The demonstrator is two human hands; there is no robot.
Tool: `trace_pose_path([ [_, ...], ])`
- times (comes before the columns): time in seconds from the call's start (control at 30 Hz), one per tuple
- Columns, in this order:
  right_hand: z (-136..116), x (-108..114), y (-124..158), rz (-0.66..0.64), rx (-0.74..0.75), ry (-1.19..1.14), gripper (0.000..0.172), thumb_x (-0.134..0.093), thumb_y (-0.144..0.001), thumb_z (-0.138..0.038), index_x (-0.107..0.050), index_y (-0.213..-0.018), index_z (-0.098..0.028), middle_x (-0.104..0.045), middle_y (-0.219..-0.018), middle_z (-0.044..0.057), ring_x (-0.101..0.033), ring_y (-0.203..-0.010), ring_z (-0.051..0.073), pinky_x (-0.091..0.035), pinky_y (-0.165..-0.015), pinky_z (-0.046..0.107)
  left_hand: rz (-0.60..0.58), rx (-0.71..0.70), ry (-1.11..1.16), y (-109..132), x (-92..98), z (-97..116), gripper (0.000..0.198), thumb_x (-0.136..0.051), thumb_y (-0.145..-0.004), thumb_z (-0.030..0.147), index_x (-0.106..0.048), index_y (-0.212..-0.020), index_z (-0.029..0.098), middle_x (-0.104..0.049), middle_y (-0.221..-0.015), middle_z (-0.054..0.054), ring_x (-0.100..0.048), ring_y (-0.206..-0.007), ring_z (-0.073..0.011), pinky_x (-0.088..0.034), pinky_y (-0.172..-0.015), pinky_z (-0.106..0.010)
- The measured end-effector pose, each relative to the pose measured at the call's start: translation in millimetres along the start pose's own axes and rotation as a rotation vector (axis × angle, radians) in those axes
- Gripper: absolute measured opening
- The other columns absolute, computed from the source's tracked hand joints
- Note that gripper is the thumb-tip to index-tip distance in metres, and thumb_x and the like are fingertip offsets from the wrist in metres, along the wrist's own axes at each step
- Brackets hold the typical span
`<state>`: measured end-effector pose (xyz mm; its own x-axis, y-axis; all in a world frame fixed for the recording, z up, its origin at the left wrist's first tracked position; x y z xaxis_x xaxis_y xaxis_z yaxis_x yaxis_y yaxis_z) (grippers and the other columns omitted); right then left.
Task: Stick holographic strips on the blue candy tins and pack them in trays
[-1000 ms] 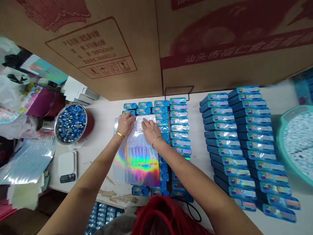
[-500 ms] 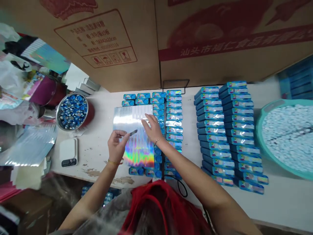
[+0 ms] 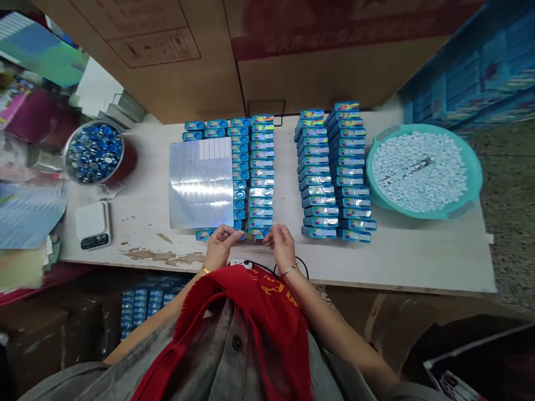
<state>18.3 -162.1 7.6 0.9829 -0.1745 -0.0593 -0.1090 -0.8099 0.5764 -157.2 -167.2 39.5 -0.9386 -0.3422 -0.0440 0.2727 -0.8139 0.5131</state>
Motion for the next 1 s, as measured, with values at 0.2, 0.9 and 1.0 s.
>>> trace_pose_path([
  [0.2,26.3,16.4,16.5,-0.137,-0.185,-0.121,0.075,-0.036,-0.070,-0.089,-0.060,-0.086,-0.020,-0.063,-0.070,0.004,-0.054,-0.052,0.015,-0.039,-0.044,0.027,-0.039,-0.034,-0.018,18.5,-22.7,-17.8,0.034,-0.081,-0.059,0.038,-0.053,-0.064,0.018,-0.053,-0.062,0.004,-0.049,-0.060,-0.0087,-0.040,-0.064,-0.024],
  [0.9,42.8,42.0,-42.4,-0.088,0.393,0.605,0.029,-0.042,-0.084,-0.047,-0.051,-0.071,-0.023,-0.055,-0.062,0.000,-0.049,-0.061,0.017,-0.038,-0.063,0.028,0.217,-0.233,-1.043,-1.5,-48.6,-49.0,0.010,-0.064,-0.081,0.024,-0.060,-0.073,0.019,-0.059,-0.104,-0.008,-0.052,-0.106,-0.0272,-0.036,-0.089,-0.043],
  [1.0,51.1,43.3,-48.9,-0.111,0.379,0.625,0.028,-0.043,-0.084,-0.045,-0.057,-0.077,-0.021,-0.056,-0.065,0.001,-0.052,-0.064,0.018,-0.040,-0.065,0.029,0.229,-0.246,-1.124,-2.6,-49.9,-50.9,0.008,-0.061,-0.083,0.027,-0.059,-0.079,0.020,-0.058,-0.107,-0.008,-0.051,-0.107,-0.0276,-0.036,-0.089,-0.043],
])
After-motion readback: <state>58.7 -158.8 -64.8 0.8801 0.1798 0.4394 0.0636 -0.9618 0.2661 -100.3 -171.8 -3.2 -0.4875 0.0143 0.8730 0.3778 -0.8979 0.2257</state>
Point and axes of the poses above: each hand's wrist, its own y-axis away from the middle knuckle, its own x-axis out of the back of the hand, z = x × y, the point moved 5 cm from there along -y, towards the middle knuckle
